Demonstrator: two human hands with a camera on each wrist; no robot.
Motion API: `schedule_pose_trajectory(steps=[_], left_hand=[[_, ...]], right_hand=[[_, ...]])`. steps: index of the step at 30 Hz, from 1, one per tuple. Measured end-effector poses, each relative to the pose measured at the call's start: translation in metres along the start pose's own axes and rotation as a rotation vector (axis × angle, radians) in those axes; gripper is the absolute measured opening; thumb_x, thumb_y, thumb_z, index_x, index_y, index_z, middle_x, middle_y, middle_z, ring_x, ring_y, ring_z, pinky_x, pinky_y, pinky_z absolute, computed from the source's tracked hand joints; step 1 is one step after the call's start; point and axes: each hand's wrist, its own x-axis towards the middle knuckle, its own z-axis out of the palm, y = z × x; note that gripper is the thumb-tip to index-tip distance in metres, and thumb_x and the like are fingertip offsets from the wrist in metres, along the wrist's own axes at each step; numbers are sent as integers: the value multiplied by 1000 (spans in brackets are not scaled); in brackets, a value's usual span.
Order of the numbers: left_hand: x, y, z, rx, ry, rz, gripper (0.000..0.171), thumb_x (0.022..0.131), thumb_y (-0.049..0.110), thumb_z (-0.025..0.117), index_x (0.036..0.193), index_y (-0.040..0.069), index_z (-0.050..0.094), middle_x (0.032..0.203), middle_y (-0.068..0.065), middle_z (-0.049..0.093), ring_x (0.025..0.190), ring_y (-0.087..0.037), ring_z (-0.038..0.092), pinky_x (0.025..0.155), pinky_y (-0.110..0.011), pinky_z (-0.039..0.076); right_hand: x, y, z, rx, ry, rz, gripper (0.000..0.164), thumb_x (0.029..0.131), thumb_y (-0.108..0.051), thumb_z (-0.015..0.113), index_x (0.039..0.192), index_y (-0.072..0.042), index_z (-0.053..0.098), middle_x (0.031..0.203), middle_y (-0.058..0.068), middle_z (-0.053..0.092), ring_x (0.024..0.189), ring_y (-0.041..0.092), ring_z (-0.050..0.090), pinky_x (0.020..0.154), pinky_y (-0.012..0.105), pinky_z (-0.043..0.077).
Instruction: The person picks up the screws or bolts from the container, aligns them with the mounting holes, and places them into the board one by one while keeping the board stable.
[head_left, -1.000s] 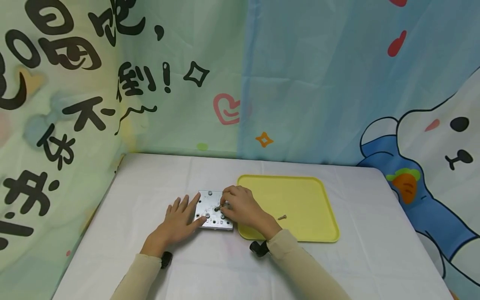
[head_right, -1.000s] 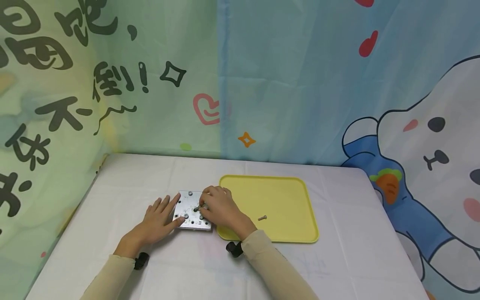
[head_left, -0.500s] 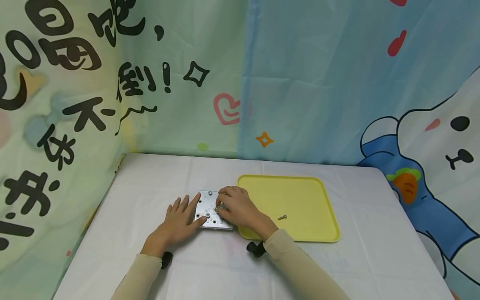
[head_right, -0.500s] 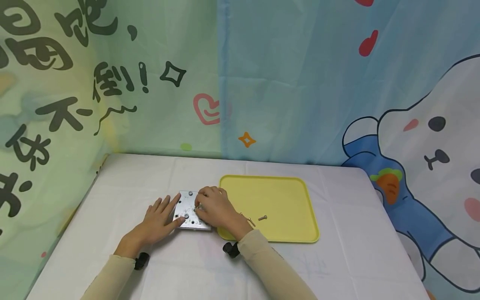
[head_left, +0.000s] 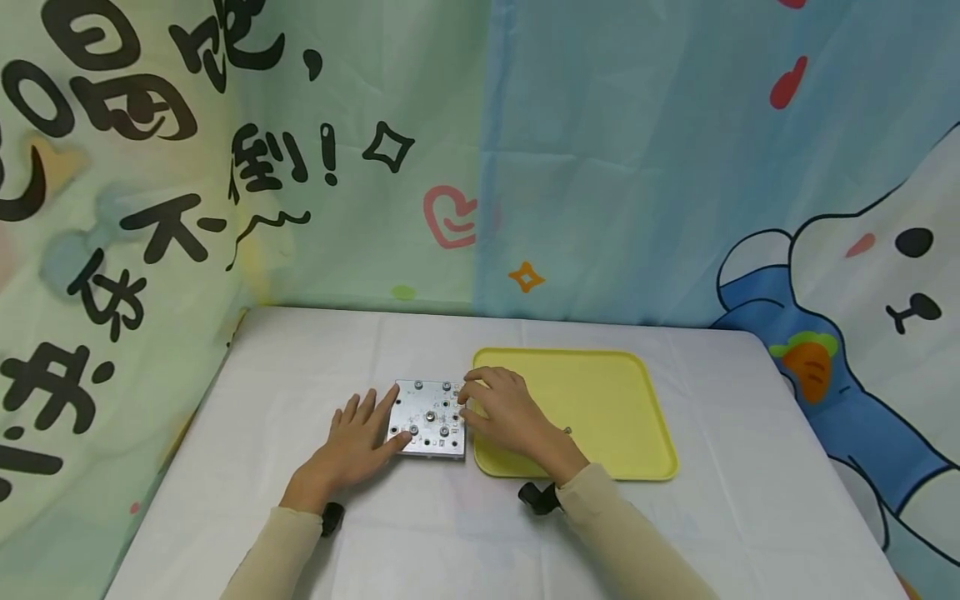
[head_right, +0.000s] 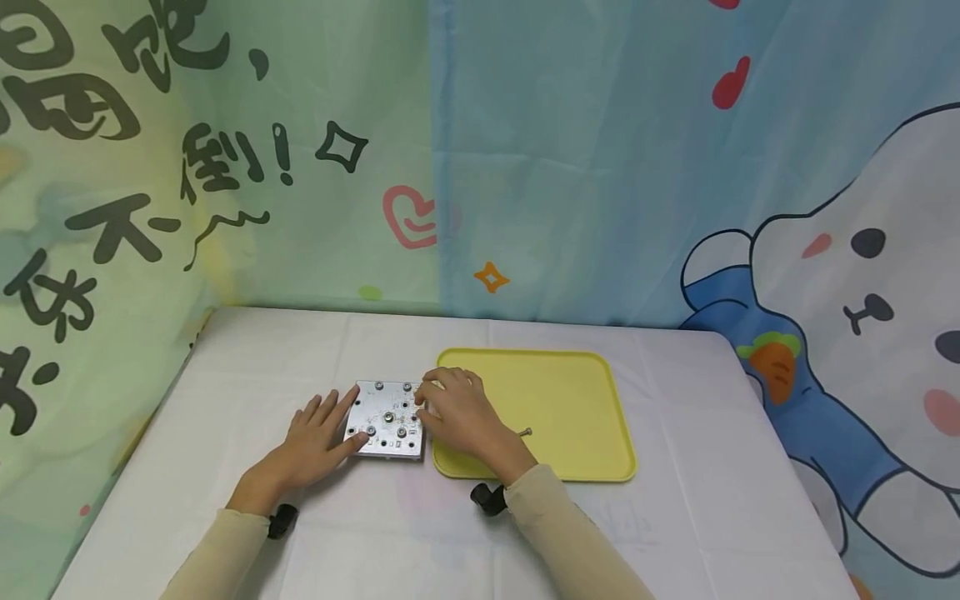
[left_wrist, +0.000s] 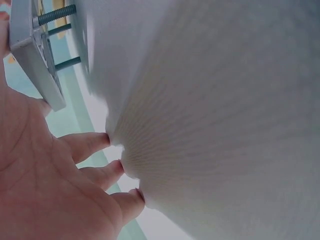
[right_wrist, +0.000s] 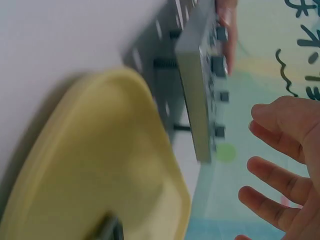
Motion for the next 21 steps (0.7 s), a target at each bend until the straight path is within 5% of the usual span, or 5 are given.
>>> schedule_pose_trajectory(steps=[13, 21], left_hand=[[-1, 1, 1, 2, 0, 8, 84, 98, 67, 41, 163, 26, 9, 163, -25, 12, 148, -47, 1, 115, -65, 2], [-1, 0, 2, 12, 3, 10, 83, 99, 66, 42, 163, 26, 9, 163, -25, 12, 148, -47, 2, 115, -65, 3]], right_hand=[[-48, 47, -28, 26, 131, 11, 12, 87, -11, 79, 95, -12, 70, 121, 15, 63, 110, 38, 58, 88, 61, 45], [-79, 77, -32, 49, 131, 79, 12, 87, -8, 77, 97, -10, 71, 119, 17, 63, 107, 40, 58, 85, 59, 47]])
